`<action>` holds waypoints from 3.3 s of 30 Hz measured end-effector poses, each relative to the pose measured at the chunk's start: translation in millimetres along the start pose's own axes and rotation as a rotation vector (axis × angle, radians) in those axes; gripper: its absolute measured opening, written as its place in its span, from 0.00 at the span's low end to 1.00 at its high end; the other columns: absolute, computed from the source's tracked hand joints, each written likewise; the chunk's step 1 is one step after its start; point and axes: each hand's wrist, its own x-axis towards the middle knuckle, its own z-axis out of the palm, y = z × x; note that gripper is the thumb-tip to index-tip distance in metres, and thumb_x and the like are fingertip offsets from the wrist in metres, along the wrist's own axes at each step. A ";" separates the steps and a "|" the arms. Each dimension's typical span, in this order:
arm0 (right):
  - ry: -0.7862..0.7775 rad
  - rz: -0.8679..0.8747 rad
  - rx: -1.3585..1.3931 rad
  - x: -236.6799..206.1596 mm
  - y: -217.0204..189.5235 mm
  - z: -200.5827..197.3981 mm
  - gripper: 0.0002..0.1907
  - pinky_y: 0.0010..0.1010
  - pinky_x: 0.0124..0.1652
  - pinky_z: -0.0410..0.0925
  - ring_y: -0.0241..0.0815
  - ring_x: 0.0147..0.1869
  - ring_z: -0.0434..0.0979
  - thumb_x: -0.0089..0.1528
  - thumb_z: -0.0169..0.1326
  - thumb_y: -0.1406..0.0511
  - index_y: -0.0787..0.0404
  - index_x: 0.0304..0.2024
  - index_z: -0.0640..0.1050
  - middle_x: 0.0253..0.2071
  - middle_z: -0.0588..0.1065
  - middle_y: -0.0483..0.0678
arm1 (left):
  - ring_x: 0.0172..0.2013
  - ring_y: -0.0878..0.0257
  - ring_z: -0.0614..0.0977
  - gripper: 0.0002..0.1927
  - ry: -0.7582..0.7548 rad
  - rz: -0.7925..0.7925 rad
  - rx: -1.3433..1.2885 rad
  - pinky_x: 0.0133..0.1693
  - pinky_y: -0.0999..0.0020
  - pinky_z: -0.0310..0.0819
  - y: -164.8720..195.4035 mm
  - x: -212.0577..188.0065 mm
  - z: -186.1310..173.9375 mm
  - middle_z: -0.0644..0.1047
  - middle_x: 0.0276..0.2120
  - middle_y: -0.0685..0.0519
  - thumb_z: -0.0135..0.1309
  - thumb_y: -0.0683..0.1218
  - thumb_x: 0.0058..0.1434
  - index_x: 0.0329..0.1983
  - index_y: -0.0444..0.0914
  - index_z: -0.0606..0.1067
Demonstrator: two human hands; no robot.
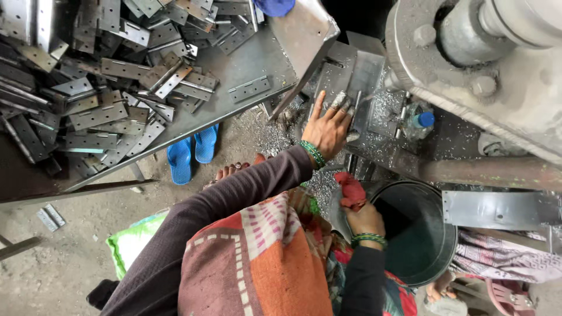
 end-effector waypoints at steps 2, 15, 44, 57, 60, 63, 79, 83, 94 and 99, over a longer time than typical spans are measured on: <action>0.045 0.022 0.008 13.3 -1.9 29.1 0.30 0.55 0.47 0.72 0.68 0.51 0.79 0.54 0.59 0.42 0.59 0.43 0.84 0.43 0.79 0.65 | 0.69 0.51 0.66 0.26 -0.035 -0.014 0.010 0.71 0.34 0.31 -0.2 1.7 -1.9 0.71 0.65 0.42 0.48 0.48 0.60 0.61 0.34 0.72; -0.002 0.006 0.008 8.2 7.9 9.3 0.26 0.54 0.45 0.72 0.68 0.51 0.79 0.51 0.61 0.46 0.57 0.42 0.84 0.42 0.79 0.63 | 0.70 0.57 0.66 0.26 -0.219 -0.065 -0.015 0.73 0.34 0.29 -5.0 14.6 -8.2 0.71 0.66 0.50 0.49 0.50 0.65 0.65 0.39 0.71; 0.073 0.019 0.059 26.8 7.4 62.7 0.28 0.53 0.47 0.73 0.67 0.51 0.80 0.54 0.62 0.44 0.59 0.41 0.84 0.41 0.80 0.65 | 0.71 0.60 0.64 0.24 -0.215 -0.054 0.064 0.73 0.35 0.23 -26.0 40.6 23.4 0.69 0.69 0.53 0.40 0.47 0.70 0.69 0.42 0.69; 0.108 -0.021 0.014 12.0 -17.9 55.9 0.28 0.53 0.46 0.72 0.66 0.51 0.79 0.57 0.60 0.43 0.59 0.40 0.85 0.41 0.79 0.64 | 0.72 0.55 0.61 0.24 -0.232 0.010 0.162 0.68 0.32 0.23 -38.0 71.9 17.2 0.69 0.65 0.53 0.38 0.46 0.68 0.67 0.48 0.69; 0.079 0.013 0.103 10.9 -14.3 50.7 0.27 0.53 0.46 0.73 0.65 0.51 0.80 0.54 0.61 0.43 0.57 0.41 0.85 0.40 0.80 0.63 | 0.71 0.56 0.58 0.25 -0.277 0.011 0.099 0.66 0.31 0.20 -37.0 78.8 13.4 0.63 0.69 0.55 0.38 0.52 0.67 0.67 0.50 0.67; -0.017 0.045 0.031 0.8 -12.0 19.5 0.27 0.52 0.46 0.72 0.66 0.51 0.79 0.54 0.62 0.43 0.56 0.41 0.84 0.42 0.79 0.63 | 0.73 0.60 0.58 0.25 -0.346 -0.078 0.064 0.69 0.32 0.19 -37.8 79.4 16.3 0.61 0.74 0.56 0.38 0.57 0.72 0.70 0.48 0.67; 0.056 0.030 0.070 17.9 0.7 51.9 0.28 0.52 0.48 0.72 0.68 0.51 0.78 0.53 0.63 0.45 0.61 0.40 0.84 0.41 0.79 0.67 | 0.72 0.56 0.55 0.30 -0.409 -0.050 0.020 0.65 0.27 0.18 -47.7 90.7 3.4 0.58 0.72 0.58 0.37 0.63 0.69 0.72 0.50 0.60; 0.051 -0.036 0.085 -10.9 -10.3 6.4 0.30 0.53 0.47 0.72 0.66 0.51 0.79 0.52 0.62 0.45 0.56 0.48 0.82 0.44 0.80 0.62 | 0.74 0.59 0.55 0.36 -0.417 0.001 0.137 0.67 0.27 0.20 -40.9 77.2 -3.3 0.56 0.75 0.57 0.38 0.65 0.65 0.74 0.48 0.58; 0.118 0.016 0.105 8.7 -3.1 52.6 0.31 0.52 0.47 0.73 0.66 0.52 0.79 0.53 0.64 0.43 0.61 0.44 0.84 0.42 0.79 0.66 | 0.71 0.60 0.66 0.18 0.010 0.227 0.015 0.73 0.31 0.39 -8.6 -34.9 -4.4 0.74 0.50 0.59 0.54 0.46 0.62 0.56 0.50 0.74; 0.136 0.035 0.126 16.0 5.8 62.9 0.33 0.52 0.46 0.73 0.66 0.50 0.80 0.50 0.66 0.43 0.63 0.41 0.83 0.40 0.80 0.67 | 0.55 0.58 0.77 0.19 -0.241 0.362 -0.307 0.59 0.50 0.69 -10.9 -3.3 -31.1 0.75 0.45 0.57 0.54 0.43 0.56 0.52 0.48 0.75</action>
